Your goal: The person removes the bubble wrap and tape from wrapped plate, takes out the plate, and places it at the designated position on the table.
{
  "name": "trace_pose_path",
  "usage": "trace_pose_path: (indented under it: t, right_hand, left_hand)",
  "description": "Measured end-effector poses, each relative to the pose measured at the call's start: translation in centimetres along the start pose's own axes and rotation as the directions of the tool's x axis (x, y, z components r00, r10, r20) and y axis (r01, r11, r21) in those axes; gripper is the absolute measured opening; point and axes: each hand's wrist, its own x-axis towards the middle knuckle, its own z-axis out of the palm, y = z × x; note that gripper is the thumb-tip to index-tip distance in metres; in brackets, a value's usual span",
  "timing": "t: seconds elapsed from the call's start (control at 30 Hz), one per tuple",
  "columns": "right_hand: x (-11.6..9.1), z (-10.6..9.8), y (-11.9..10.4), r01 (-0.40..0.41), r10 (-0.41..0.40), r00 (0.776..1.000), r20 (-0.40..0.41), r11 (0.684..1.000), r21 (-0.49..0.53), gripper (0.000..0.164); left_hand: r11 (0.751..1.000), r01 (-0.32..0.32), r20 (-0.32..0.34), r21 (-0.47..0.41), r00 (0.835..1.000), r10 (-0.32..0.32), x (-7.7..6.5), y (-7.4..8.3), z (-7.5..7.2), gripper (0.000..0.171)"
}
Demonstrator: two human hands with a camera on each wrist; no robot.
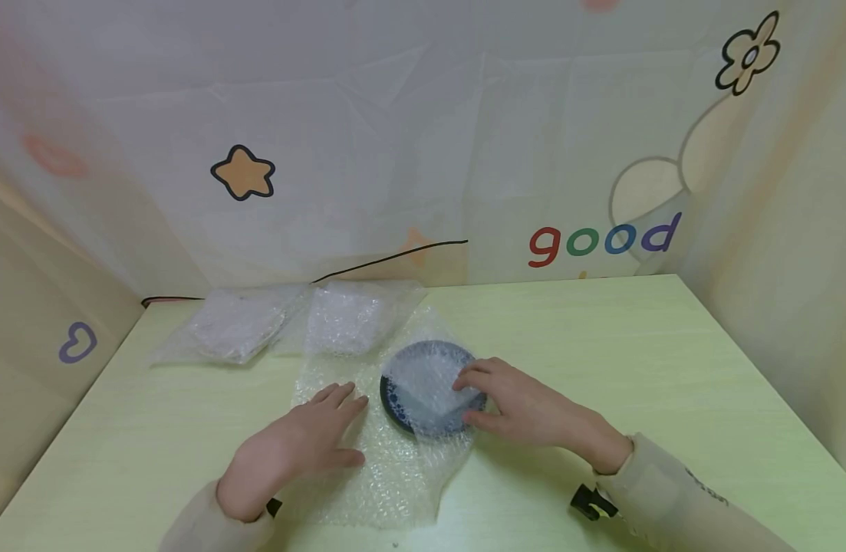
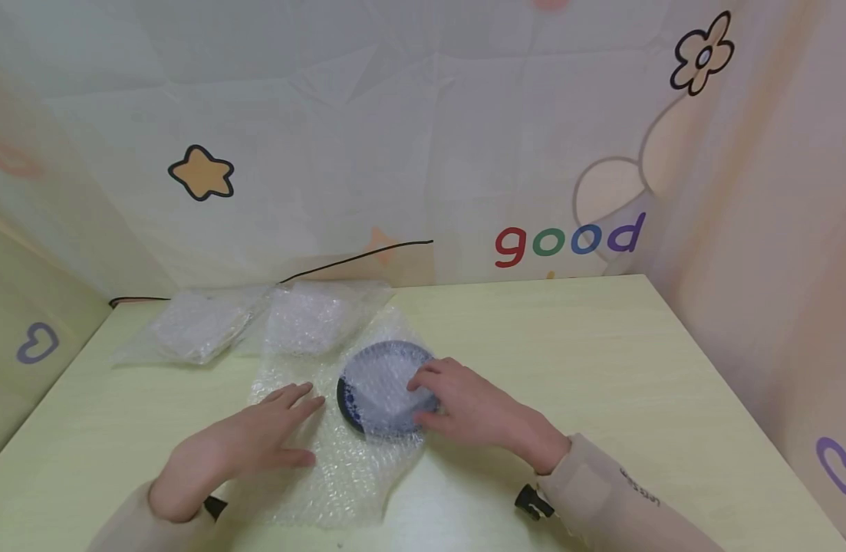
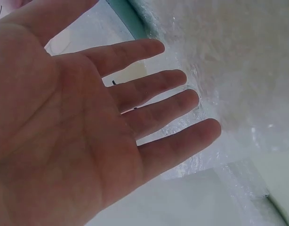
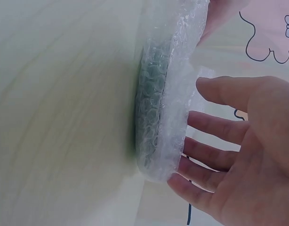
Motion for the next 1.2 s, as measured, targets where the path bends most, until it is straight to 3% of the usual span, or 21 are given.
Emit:
trace_pose_path:
  t: [0.2, 0.77, 1.2]
  right_hand:
    - [0.0, -0.1, 0.0, 0.014, -0.014, 0.999, -0.040, 1.000, 0.009, 0.027]
    - [0.4, -0.7, -0.2, 0.057, -0.054, 0.990, -0.128, 0.998, 0.026, 0.030]
    - [0.7, -1.1, -0.5, 0.162, -0.128, 0.946, -0.297, 0.983, 0.091, 0.050]
  left_hand:
    - [0.999, 0.020, 0.009, -0.036, 1.000, -0.020, 0.1, 0.3, -0.1, 0.074]
    - [1.000, 0.030, 0.029, -0.008, 0.999, -0.029, 0.6, 0.5, 0.3, 0.077]
    - [1.000, -0.028, -0.048, 0.011, 0.998, 0.028, 0.8, 0.3, 0.6, 0.068]
